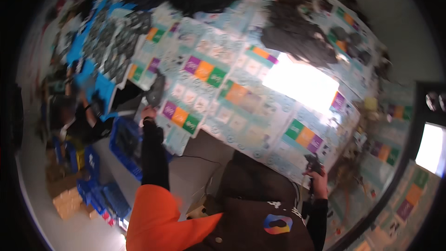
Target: Apply adhesive to specific areas of shoe upper components using a handheld dispenser.
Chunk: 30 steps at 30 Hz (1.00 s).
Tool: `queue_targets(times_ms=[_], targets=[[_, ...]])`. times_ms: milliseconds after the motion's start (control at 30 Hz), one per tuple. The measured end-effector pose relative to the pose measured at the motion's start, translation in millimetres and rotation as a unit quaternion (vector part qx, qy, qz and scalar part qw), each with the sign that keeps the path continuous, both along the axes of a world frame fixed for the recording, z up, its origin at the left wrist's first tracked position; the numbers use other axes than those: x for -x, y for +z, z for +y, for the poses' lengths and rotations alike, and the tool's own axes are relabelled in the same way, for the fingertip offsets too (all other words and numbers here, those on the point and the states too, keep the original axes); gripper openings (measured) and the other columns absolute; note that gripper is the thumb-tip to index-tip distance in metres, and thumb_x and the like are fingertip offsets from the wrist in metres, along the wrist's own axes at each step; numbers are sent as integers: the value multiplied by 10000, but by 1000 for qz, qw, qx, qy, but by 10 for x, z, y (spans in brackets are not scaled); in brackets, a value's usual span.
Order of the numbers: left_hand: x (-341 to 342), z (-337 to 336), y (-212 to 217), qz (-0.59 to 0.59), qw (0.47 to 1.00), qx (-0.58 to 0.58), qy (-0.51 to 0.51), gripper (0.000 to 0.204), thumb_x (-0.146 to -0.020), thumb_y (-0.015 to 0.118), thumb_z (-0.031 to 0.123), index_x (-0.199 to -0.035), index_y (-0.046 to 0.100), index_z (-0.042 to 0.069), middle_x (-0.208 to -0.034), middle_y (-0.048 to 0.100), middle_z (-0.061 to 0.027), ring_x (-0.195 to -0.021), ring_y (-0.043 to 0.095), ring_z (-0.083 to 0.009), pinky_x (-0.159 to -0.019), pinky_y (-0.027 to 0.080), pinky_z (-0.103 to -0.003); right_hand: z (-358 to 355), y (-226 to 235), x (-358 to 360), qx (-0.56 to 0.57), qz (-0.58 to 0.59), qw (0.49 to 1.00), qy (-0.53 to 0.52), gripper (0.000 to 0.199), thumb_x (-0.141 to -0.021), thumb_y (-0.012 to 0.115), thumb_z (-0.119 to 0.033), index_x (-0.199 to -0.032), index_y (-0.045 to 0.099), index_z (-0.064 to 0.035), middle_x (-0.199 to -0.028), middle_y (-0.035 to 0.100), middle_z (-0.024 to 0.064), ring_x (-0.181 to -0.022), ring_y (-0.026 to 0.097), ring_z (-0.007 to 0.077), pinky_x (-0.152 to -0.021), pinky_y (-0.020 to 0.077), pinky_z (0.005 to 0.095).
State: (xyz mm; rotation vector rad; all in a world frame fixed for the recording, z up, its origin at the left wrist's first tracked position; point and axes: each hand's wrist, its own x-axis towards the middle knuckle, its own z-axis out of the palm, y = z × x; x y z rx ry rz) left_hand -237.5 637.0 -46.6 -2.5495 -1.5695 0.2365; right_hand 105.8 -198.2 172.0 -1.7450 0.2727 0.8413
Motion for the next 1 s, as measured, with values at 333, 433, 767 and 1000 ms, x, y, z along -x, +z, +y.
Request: queue_targets(times_ms=[333, 433, 767, 1000], targets=[[-3640, -3023, 186, -476, 593, 629, 161, 337, -957, 693, 356, -1187, 640, 114, -1058, 718, -36, -869, 656, -152, -715, 504, -294, 58, 304, -2, 68, 38, 993, -83, 266, -801, 578, -21, -1065, 615, -17, -888, 704, 50, -822, 714, 141, -449, 441, 226], [-4923, -3977, 562, -415, 399, 788, 218, 399, -955, 708, 376, -1227, 610, 101, -1197, 680, -86, -1040, 633, -215, -842, 499, -340, 29, 343, 83, 44, 19, 994, -97, 299, -791, 579, -31, -1087, 605, -4, -890, 725, 68, -796, 692, 138, -462, 446, 239], [-7094, -5195, -52, -452, 336, 736, 377, 424, -954, 722, 323, -1051, 555, -54, -856, 660, -219, -576, 627, -267, -518, 547, -357, -368, 540, 779, 74, 27, 973, -217, 350, -795, 606, -4, -1145, 624, -14, -883, 722, 71, -685, 626, 101, -463, 442, 230], [-6994, -5176, -104, -285, 773, 560, 85, 610, -940, 614, 559, -871, 719, -38, -783, 720, -139, -698, 702, -237, -675, 549, -348, -506, 498, 904, 73, 29, 970, -230, 341, -776, 606, -11, -1116, 629, -24, -889, 725, 69, -688, 634, 102, -470, 444, 226]])
